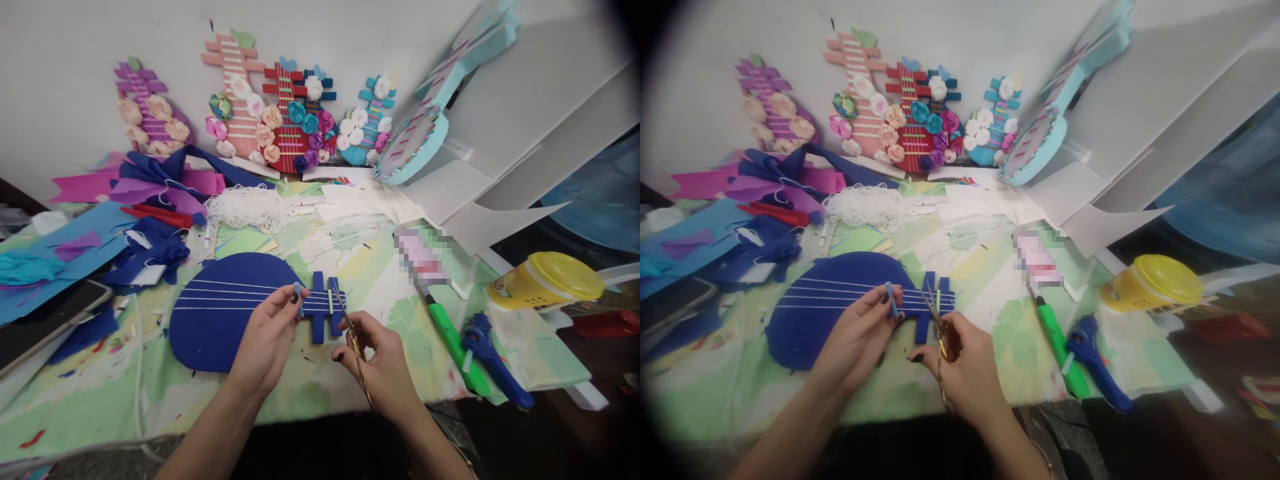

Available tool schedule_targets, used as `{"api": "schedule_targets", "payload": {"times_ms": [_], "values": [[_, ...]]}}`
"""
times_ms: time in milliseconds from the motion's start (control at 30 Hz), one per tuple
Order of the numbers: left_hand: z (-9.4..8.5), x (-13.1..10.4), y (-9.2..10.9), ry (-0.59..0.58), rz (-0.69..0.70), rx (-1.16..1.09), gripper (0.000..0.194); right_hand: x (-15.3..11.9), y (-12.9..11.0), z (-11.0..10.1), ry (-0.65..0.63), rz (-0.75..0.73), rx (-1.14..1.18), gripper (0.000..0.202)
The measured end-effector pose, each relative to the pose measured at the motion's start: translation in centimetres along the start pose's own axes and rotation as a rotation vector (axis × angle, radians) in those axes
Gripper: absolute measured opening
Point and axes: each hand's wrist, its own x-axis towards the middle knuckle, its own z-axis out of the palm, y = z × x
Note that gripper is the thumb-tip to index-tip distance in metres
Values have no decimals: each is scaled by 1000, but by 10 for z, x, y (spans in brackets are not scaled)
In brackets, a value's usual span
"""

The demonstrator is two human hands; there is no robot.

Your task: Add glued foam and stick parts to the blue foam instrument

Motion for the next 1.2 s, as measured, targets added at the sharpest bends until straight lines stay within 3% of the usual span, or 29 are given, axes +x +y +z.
{"api": "schedule_targets", "payload": {"times_ms": [167,367,633,833,1200], "values": [[-3,3,1,85,-53,-156,11,0,5,4,-49,-4,27,23],[-4,-1,1,-6,-34,-158,10,-2,6,9,-70,20,64,26],[-3,-7,1,-38,-8,17,10,-8,4,9,-42,-59,-11,26],[-4,-9,0,-146,49,261,10,-8,4,7,-1,-115,-139,23],[-2,-12,1,-226,121,528,11,-8,2,3,-30,-140,-215,21]]}}
